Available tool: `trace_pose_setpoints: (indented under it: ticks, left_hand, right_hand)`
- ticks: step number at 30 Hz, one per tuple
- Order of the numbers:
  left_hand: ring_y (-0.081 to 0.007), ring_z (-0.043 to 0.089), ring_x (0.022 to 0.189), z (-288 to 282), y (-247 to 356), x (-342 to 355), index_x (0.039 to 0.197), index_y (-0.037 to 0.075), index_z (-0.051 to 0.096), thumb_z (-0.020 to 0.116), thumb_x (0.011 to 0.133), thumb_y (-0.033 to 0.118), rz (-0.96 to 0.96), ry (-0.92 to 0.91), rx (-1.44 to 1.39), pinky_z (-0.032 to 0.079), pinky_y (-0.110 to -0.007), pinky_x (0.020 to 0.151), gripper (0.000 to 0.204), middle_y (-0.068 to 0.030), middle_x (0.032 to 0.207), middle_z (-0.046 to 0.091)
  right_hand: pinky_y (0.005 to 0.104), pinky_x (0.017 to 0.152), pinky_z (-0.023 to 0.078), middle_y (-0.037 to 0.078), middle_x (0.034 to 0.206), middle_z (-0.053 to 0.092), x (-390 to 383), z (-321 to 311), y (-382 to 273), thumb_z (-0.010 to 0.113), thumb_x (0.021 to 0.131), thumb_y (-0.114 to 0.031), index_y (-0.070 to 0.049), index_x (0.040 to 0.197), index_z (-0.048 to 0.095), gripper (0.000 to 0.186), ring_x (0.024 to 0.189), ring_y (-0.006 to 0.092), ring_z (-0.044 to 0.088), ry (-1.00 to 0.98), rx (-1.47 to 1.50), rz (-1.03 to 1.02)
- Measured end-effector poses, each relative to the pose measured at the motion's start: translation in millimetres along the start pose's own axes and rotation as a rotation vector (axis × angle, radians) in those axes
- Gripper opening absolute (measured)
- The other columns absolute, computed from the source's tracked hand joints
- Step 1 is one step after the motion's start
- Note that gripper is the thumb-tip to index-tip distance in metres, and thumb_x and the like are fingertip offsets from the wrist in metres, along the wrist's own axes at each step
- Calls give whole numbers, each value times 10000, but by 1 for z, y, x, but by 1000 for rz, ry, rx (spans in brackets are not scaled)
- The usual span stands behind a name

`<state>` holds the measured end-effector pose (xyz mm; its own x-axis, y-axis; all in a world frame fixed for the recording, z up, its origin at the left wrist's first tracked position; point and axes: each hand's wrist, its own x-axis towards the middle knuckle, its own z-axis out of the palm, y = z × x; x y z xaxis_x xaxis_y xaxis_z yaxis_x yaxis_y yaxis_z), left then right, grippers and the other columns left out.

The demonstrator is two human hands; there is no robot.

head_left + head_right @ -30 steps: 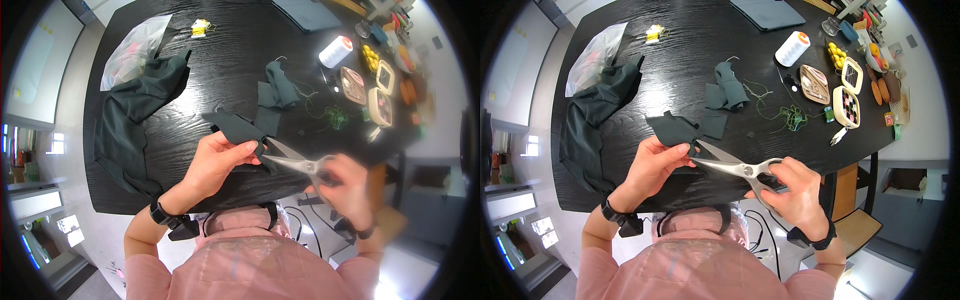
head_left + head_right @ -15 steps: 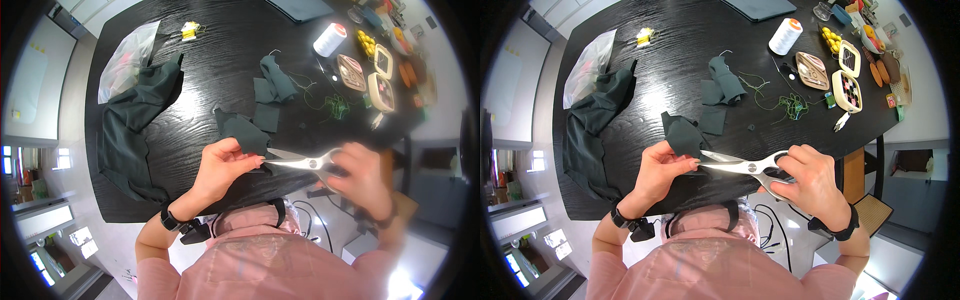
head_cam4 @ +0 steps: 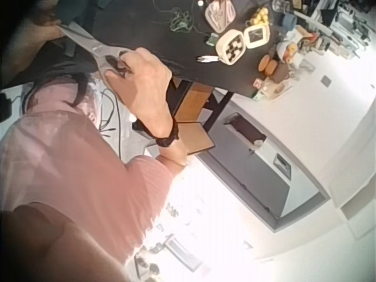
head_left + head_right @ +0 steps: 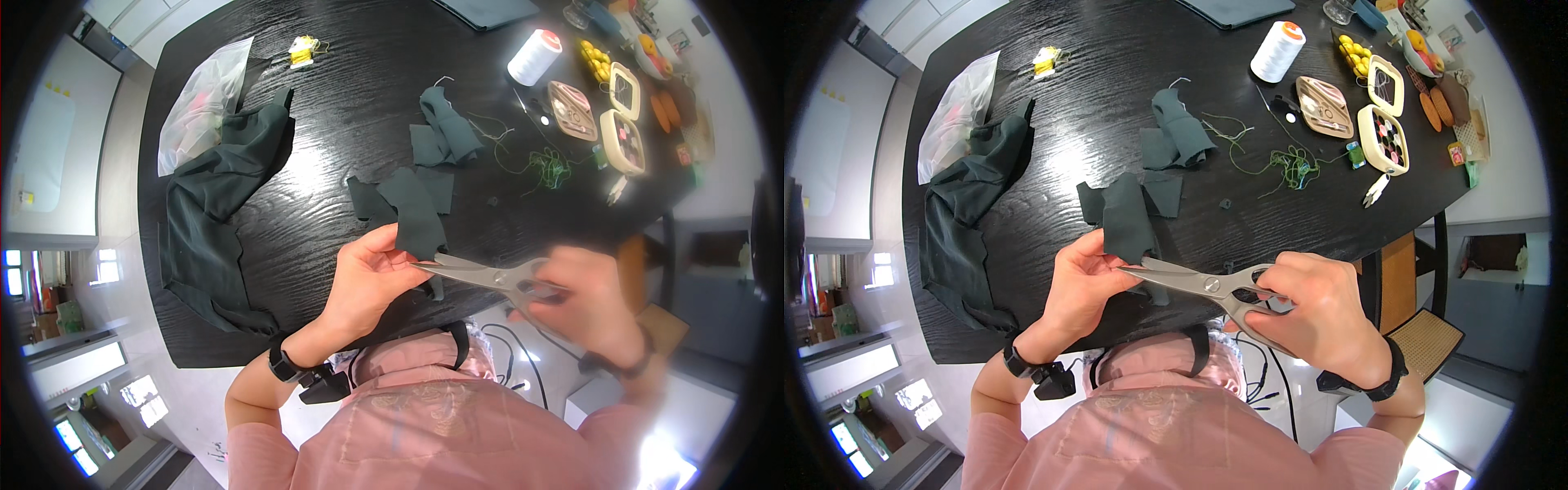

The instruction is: The person uses shears to cut a strip from a piece of dark green fabric and then cuts several smaller rectangular segments from that strip, leaving them on the table.

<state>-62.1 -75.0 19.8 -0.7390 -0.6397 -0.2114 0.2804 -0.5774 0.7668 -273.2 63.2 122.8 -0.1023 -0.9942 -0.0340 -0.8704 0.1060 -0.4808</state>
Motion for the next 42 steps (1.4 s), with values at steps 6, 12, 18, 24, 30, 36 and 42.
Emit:
trace_pose_setpoints:
  ticks: [6, 12, 18, 24, 30, 36, 42]
  left_hand:
    - [-160, 642, 949, 7, 8, -2, 1227, -43, 545, 639, 743, -183, -107, -26, -52, 523, -273, 837, 512, -105, 1104, 638]
    - [-139, 644, 916, 5, 9, 0, 1231, -35, 525, 623, 744, -203, -245, -33, -92, 522, -253, 835, 525, -101, 1083, 638]
    - [-150, 653, 895, -12, 14, 5, 1152, -3, 570, 625, 872, 56, -432, -218, -393, 535, -309, 835, 291, -85, 1050, 647]
    - [-152, 666, 819, -1, 21, 8, 965, -16, 680, 619, 912, 115, -465, -77, 44, 549, -317, 762, 153, -70, 939, 690]
    - [-143, 658, 879, -2, 18, 8, 1012, -20, 668, 626, 927, 171, -413, -33, -169, 543, -277, 813, 214, -116, 1006, 685]
    - [-144, 661, 890, -1, 16, 6, 1013, -2, 667, 598, 947, 183, -417, 18, -270, 551, -272, 815, 208, -157, 1073, 675]
    - [-126, 653, 838, -4, 10, 6, 990, 1, 668, 600, 947, 185, -407, -19, -263, 559, -287, 788, 200, -138, 1063, 678]
  right_hand:
    - [322, 487, 425, 49, 651, 553, -7, 8, -4, 814, 549, -87, -59, 711, 589, 279, 572, 243, 561, 69, -16, -4]
    - [326, 483, 424, 53, 645, 549, -16, 16, -6, 796, 548, -62, -53, 701, 587, 259, 564, 243, 560, 121, 41, 31]
    - [326, 470, 417, 45, 617, 525, -17, 9, -1, 787, 531, -76, -56, 681, 594, 244, 552, 236, 555, 77, -2, -30]
    - [331, 461, 411, 40, 613, 519, -14, 5, -8, 802, 514, -122, -66, 677, 603, 264, 541, 231, 543, 21, -118, -88]
    - [332, 462, 406, 41, 622, 516, -21, 16, -8, 816, 501, -112, -69, 678, 597, 284, 540, 234, 532, 109, -85, 24]
    - [329, 479, 407, 33, 635, 502, -18, 18, -4, 836, 485, -125, -72, 705, 598, 328, 572, 227, 523, 140, -156, -17]
    - [324, 491, 407, 29, 704, 514, -9, 9, 4, 848, 413, -184, -80, 749, 598, 432, 630, 218, 525, 160, -345, -143]
